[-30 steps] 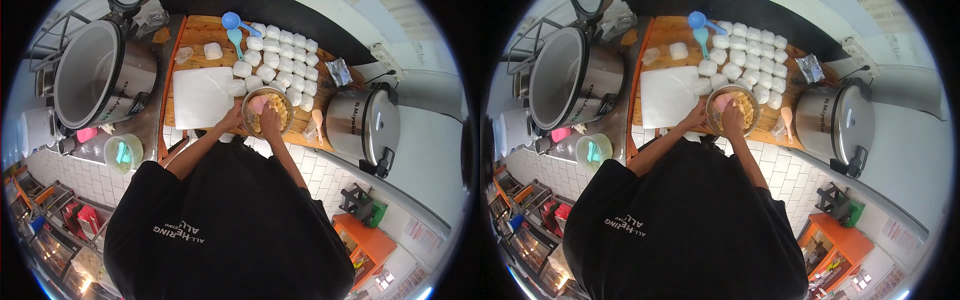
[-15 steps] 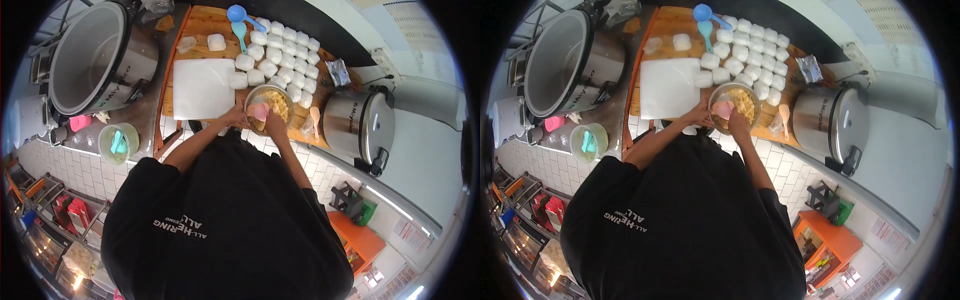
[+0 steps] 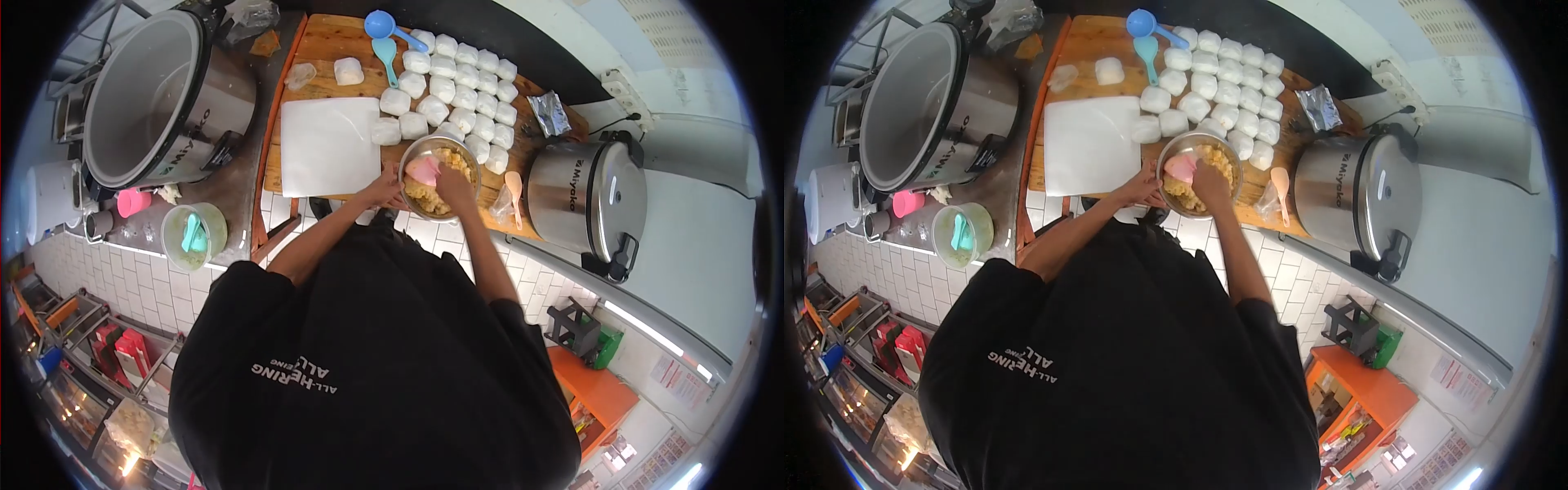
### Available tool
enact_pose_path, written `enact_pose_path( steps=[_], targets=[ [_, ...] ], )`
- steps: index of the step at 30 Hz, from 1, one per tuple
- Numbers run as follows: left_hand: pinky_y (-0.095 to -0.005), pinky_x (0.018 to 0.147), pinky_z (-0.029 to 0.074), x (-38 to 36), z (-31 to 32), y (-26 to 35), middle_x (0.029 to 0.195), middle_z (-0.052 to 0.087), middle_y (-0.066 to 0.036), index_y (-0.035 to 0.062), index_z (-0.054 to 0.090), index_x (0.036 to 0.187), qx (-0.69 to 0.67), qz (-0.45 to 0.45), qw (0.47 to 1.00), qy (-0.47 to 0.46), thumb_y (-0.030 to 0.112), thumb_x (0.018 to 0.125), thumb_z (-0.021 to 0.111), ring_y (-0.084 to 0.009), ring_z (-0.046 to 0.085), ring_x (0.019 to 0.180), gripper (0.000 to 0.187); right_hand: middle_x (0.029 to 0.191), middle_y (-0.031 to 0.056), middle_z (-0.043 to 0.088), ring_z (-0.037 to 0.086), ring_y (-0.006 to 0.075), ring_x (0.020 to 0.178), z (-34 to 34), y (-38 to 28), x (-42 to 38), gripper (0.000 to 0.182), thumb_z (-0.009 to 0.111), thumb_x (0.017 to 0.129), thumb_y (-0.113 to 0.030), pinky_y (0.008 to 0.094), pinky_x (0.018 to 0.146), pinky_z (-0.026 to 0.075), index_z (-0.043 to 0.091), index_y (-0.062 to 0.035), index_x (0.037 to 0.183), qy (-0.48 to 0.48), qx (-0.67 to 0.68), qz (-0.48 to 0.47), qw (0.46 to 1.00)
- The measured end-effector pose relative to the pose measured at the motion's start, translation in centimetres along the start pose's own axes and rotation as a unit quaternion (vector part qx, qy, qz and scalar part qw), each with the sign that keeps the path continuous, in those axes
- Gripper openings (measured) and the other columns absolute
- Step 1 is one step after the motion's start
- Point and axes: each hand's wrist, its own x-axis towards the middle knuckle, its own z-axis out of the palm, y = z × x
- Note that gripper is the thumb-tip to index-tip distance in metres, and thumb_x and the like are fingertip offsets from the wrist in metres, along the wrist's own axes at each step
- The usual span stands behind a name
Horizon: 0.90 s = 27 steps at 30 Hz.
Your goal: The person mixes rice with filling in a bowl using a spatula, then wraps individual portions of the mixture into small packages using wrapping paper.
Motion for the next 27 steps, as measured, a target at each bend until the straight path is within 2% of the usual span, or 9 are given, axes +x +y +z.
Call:
enact_pose_path(
  steps=[2,5,14,15,19,22,24,25,27],
  targets=[
    [-0.0385,0.063,0.062,0.3,0.0,-0.2,0.124,0.044,-0.024,0.0113,0.009,0.128,-0.01,0.0,1.0,-0.006,0.004,0.097,0.036,-0.0354,0.068,0.078,0.043,0.085,0.0238,0.065,0.063,0.042,0.081,-2.6,1.5,0.6,0.032,0.048,0.089,-0.02,0.0499,0.072,0.05,0.057,0.0003,0.111,-0.063,0.022,-0.085,0.994],
    [-0.0387,0.064,0.062,0.1,0.0,-0.4,0.125,0.042,-0.025,0.0117,0.008,0.129,-0.021,-0.005,1.0,-0.011,0.004,0.097,0.036,-0.0349,0.068,0.078,0.043,0.09,0.025,0.065,0.062,0.0422,0.088,-4.7,0.7,-0.5,0.029,0.05,0.088,-0.023,0.0503,0.078,0.048,0.063,0.0014,0.094,-0.055,0.014,0.029,0.998],
    [-0.0379,0.068,0.062,0.3,0.2,-1.2,0.125,0.042,-0.027,0.0132,0.0,0.133,-0.017,-0.022,1.0,-0.011,0.005,0.098,0.034,-0.0321,0.068,0.082,0.049,0.088,0.0291,0.064,0.065,0.0418,0.087,5.1,-0.7,-1.6,0.025,0.053,0.08,-0.013,0.0475,0.076,0.052,0.064,0.0046,0.093,-0.159,0.128,0.157,0.966],
    [-0.038,0.067,0.062,0.4,0.2,-1.2,0.123,0.044,-0.027,0.0121,-0.001,0.132,-0.01,-0.017,1.0,-0.013,0.005,0.098,0.034,-0.032,0.068,0.081,0.049,0.084,0.0289,0.064,0.065,0.0425,0.084,5.6,-0.6,-1.4,0.024,0.052,0.079,-0.013,0.0474,0.074,0.052,0.064,0.0047,0.09,-0.156,0.026,0.039,0.987],
    [-0.0384,0.065,0.062,0.4,0.0,-1.1,0.117,0.048,-0.027,0.0086,0.001,0.131,0.02,-0.031,0.999,-0.029,0.005,0.098,0.034,-0.0318,0.068,0.08,0.047,0.072,0.0246,0.063,0.063,0.0355,0.055,7.8,2.2,0.0,0.02,0.051,0.08,-0.008,0.0415,0.05,0.051,0.065,0.006,0.083,-0.159,-0.04,-0.048,0.985],
    [-0.0389,0.063,0.062,-0.4,0.8,-0.6,0.111,0.051,-0.026,0.0053,0.006,0.128,0.002,-0.002,1.0,-0.015,0.004,0.097,0.035,-0.0322,0.068,0.078,0.043,0.065,0.0136,0.057,0.056,0.0254,0.047,9.1,8.4,0.3,0.02,0.052,0.086,-0.014,0.0354,0.041,0.045,0.06,0.0026,0.093,-0.225,0.232,-0.128,0.937],
    [-0.0395,0.063,0.062,-0.3,1.1,-0.5,0.111,0.051,-0.026,0.0044,0.011,0.126,0.007,-0.01,1.0,0.021,0.004,0.097,0.035,-0.033,0.068,0.078,0.038,0.073,0.023,0.064,0.064,0.0353,0.061,1.9,5.7,-1.2,0.025,0.05,0.084,-0.013,0.0419,0.052,0.049,0.059,0.0047,0.1,-0.298,0.567,0.281,0.715],
    [-0.0395,0.063,0.062,-0.1,0.9,-0.5,0.111,0.051,-0.026,0.0044,0.011,0.126,0.005,-0.009,1.0,0.025,0.004,0.097,0.035,-0.033,0.068,0.078,0.038,0.073,0.023,0.064,0.064,0.0353,0.061,1.4,5.4,-1.1,0.025,0.05,0.084,-0.013,0.0419,0.052,0.049,0.059,0.0047,0.1,-0.301,0.564,0.278,0.716],
    [-0.0363,0.059,0.062,0.1,0.9,-0.9,0.11,0.05,-0.028,0.0087,0.012,0.122,0.002,-0.009,1.0,0.019,0.004,0.096,0.031,-0.0331,0.069,0.073,0.032,0.068,0.016,0.056,0.057,0.0265,0.049,0.9,5.3,-1.4,0.024,0.047,0.093,-0.019,0.037,0.043,0.046,0.049,-0.0042,0.113,-0.203,0.431,0.225,0.85]
  ],
)
